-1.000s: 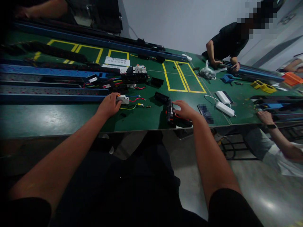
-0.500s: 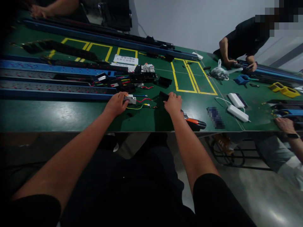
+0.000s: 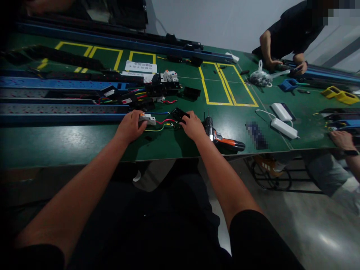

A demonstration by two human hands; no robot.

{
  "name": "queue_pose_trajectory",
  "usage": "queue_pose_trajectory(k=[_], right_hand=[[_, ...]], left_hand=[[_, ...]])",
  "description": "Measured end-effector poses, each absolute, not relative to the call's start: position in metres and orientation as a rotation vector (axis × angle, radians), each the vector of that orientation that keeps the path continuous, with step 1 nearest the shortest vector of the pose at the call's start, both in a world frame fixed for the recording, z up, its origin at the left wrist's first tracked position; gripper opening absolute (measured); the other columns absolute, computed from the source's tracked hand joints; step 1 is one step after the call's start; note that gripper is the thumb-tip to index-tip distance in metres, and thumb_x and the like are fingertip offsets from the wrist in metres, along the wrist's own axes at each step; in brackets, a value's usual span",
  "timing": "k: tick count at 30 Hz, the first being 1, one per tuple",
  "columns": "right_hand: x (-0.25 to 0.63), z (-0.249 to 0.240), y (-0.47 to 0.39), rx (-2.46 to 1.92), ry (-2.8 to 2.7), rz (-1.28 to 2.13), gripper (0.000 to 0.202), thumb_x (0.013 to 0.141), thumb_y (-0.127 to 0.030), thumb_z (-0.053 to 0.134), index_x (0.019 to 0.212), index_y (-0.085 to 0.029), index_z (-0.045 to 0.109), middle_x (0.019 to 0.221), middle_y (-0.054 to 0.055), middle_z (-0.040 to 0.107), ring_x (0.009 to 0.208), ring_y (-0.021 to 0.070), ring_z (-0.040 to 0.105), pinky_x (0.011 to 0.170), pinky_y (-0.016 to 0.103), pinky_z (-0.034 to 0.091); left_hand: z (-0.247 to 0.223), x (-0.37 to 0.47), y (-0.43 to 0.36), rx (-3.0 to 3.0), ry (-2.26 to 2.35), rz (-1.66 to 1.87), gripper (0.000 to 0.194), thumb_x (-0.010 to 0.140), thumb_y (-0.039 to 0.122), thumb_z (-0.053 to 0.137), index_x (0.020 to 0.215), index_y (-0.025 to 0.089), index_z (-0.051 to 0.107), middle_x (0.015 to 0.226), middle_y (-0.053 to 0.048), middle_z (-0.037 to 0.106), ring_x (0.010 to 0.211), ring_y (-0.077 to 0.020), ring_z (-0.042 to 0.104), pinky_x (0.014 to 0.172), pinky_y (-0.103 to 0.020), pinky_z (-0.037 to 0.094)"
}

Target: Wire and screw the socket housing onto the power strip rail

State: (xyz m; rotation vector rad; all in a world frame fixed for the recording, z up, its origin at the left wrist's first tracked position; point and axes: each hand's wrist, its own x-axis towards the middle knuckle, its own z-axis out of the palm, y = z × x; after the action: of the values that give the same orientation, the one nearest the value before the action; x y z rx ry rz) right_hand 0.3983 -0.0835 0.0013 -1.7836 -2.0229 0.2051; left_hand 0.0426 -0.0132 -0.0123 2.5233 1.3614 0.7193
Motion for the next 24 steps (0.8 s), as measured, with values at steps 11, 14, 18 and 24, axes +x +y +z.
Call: queue_pose_trajectory(k=[11, 14, 18, 24], right_hand=[[0.396, 0.006, -0.088, -1.672, -1.956, 0.254, 0.083, 0.097, -0.002, 0.065, 0.174, -0.028, 0.048, 0.171, 0.015, 0.06, 0.153, 0.0423, 0.062, 0.136, 0.069, 0.048], [0.397, 0.004, -0.086, -1.651, -1.967, 0.241, 0.089, 0.095, -0.001, 0.065, 0.177, -0.028, 0.046, 0.172, 0.015, 0.059, 0.158, 0.0423, 0.06, 0.139, 0.07, 0.047], [0.397, 0.001, -0.084, -1.66, -1.944, 0.262, 0.085, 0.095, 0.0, 0.064, 0.174, -0.027, 0.051, 0.169, 0.015, 0.06, 0.161, 0.0411, 0.059, 0.139, 0.07, 0.048], [0.396, 0.002, -0.085, -1.647, -1.913, 0.312, 0.078, 0.094, 0.002, 0.059, 0.169, -0.021, 0.056, 0.168, 0.017, 0.06, 0.159, 0.0359, 0.06, 0.14, 0.061, 0.049]], left_hand=[[0.001, 0.047, -0.009, 2.497, 1.463, 0.733, 0.035, 0.118, 0.045, 0.046, 0.13, 0.023, 0.071, 0.128, -0.019, 0.078, 0.126, -0.0393, 0.074, 0.114, -0.054, 0.06], [0.018, 0.061, 0.009, 2.416, 1.646, 0.575, 0.048, 0.12, 0.054, 0.039, 0.108, 0.024, 0.075, 0.107, -0.019, 0.081, 0.112, -0.0404, 0.077, 0.101, -0.052, 0.061], [0.046, 0.079, 0.058, 2.407, 1.588, 0.096, 0.036, 0.108, 0.05, 0.063, 0.094, 0.022, 0.081, 0.097, -0.016, 0.084, 0.102, -0.0367, 0.08, 0.09, -0.044, 0.06], [0.072, 0.111, 0.108, 2.359, 1.252, -0.26, 0.038, 0.075, 0.038, 0.095, 0.111, 0.028, 0.089, 0.093, -0.005, 0.085, 0.085, -0.0287, 0.08, 0.082, -0.038, 0.059]])
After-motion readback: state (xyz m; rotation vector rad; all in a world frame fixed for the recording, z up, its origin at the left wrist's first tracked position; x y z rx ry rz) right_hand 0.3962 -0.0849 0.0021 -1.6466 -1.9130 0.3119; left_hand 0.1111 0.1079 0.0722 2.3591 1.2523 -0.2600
